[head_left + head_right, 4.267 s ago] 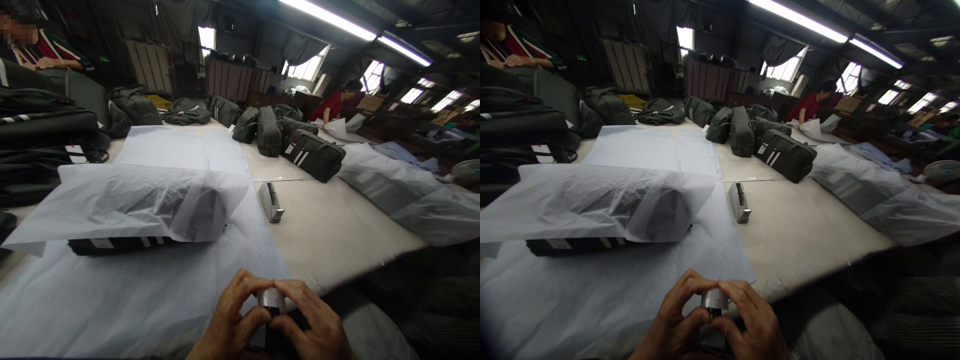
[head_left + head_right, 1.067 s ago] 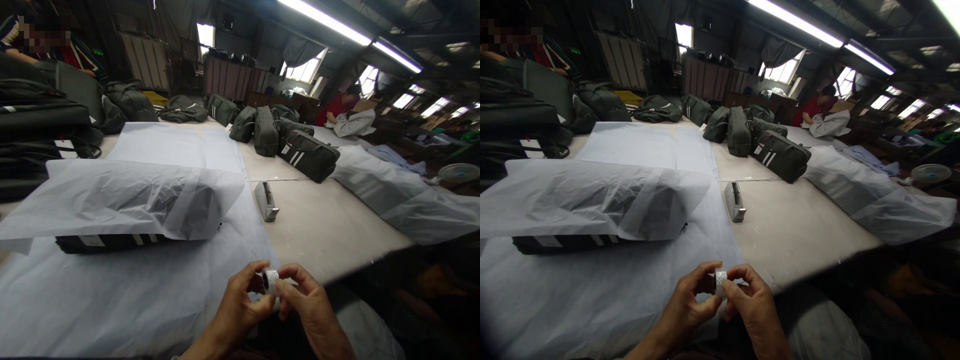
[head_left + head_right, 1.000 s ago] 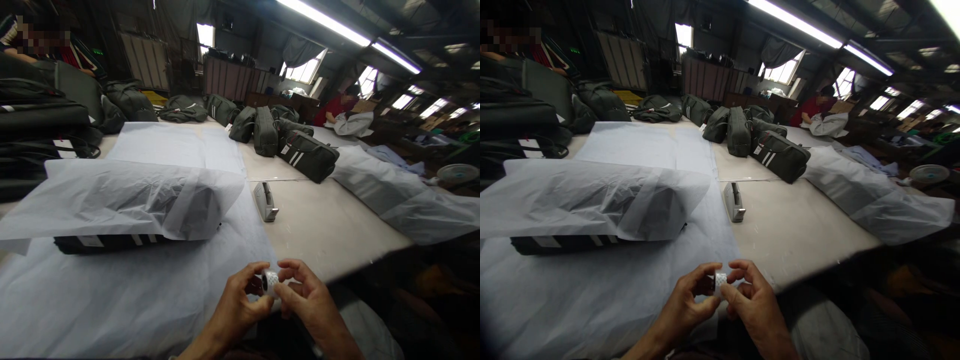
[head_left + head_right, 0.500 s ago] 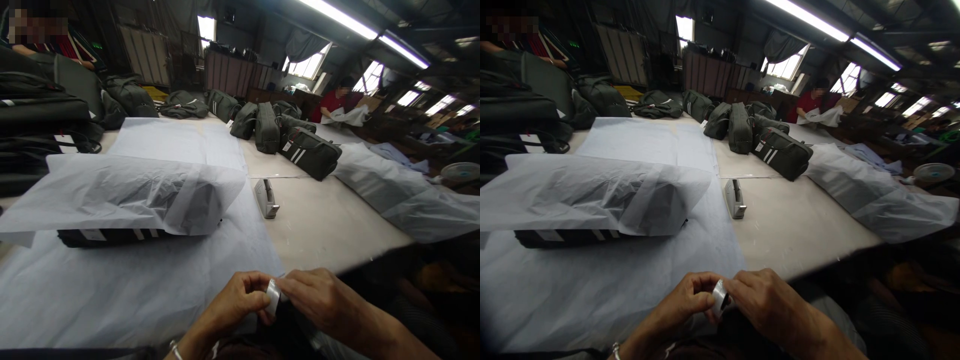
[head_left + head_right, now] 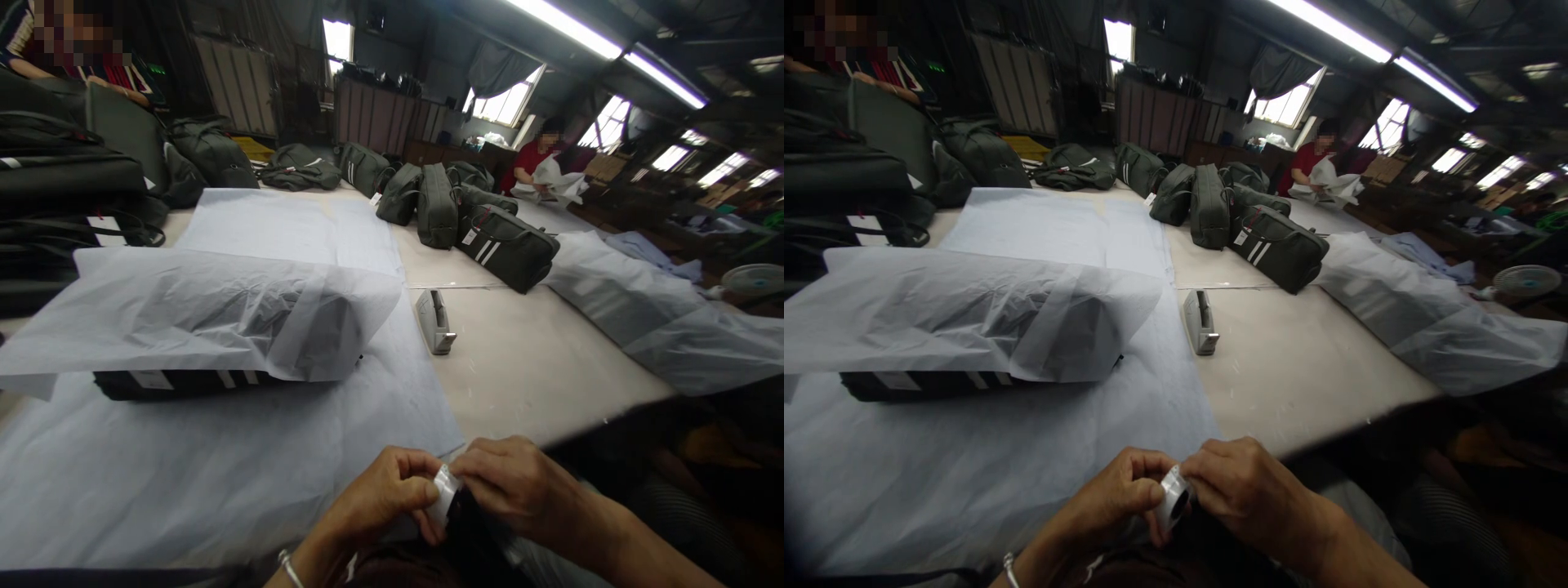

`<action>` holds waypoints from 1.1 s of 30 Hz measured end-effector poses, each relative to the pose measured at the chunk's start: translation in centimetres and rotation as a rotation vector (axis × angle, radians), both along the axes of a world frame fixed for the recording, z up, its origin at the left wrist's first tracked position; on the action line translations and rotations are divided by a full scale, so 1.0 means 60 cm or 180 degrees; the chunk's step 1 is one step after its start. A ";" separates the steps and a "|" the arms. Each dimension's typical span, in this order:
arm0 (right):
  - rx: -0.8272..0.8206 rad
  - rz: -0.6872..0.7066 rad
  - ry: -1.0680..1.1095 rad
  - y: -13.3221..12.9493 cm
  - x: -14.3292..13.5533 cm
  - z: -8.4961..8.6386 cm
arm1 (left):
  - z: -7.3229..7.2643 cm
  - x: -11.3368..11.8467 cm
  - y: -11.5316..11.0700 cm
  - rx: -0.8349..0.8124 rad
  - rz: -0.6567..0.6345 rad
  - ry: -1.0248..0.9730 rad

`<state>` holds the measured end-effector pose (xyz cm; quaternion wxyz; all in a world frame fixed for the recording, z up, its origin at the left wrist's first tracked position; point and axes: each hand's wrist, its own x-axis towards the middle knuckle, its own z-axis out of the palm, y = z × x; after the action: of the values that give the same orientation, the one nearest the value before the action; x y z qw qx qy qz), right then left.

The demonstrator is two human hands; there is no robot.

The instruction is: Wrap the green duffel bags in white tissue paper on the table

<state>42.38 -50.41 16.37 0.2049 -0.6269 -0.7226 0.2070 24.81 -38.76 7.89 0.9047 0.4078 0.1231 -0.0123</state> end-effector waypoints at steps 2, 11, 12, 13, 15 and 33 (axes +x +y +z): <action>-0.0278 -0.0144 0.0519 0.001 0.003 0.003 | 0.001 0.002 0.002 -0.0070 0.0008 -0.0071; -0.1471 -0.1466 0.1092 0.024 -0.010 0.036 | 0.014 0.004 0.008 0.1082 0.0375 0.0192; -0.1473 -0.1491 0.1067 0.026 -0.012 0.035 | 0.015 0.004 0.006 0.1185 0.0398 0.0244; -0.1475 -0.1506 0.1041 0.027 -0.014 0.033 | 0.016 0.005 0.005 0.1288 0.0418 0.0281; -0.1501 -0.1542 0.0986 0.030 -0.017 0.028 | 0.018 0.006 0.001 0.1519 0.0491 0.0311; -0.1302 -0.1694 0.1005 0.034 -0.010 0.000 | -0.010 0.013 -0.022 0.2875 0.1361 0.0109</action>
<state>41.79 -48.39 16.34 0.2309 -0.7812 -0.4374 0.3809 25.58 -40.10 7.29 0.6179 0.7242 0.2118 0.2213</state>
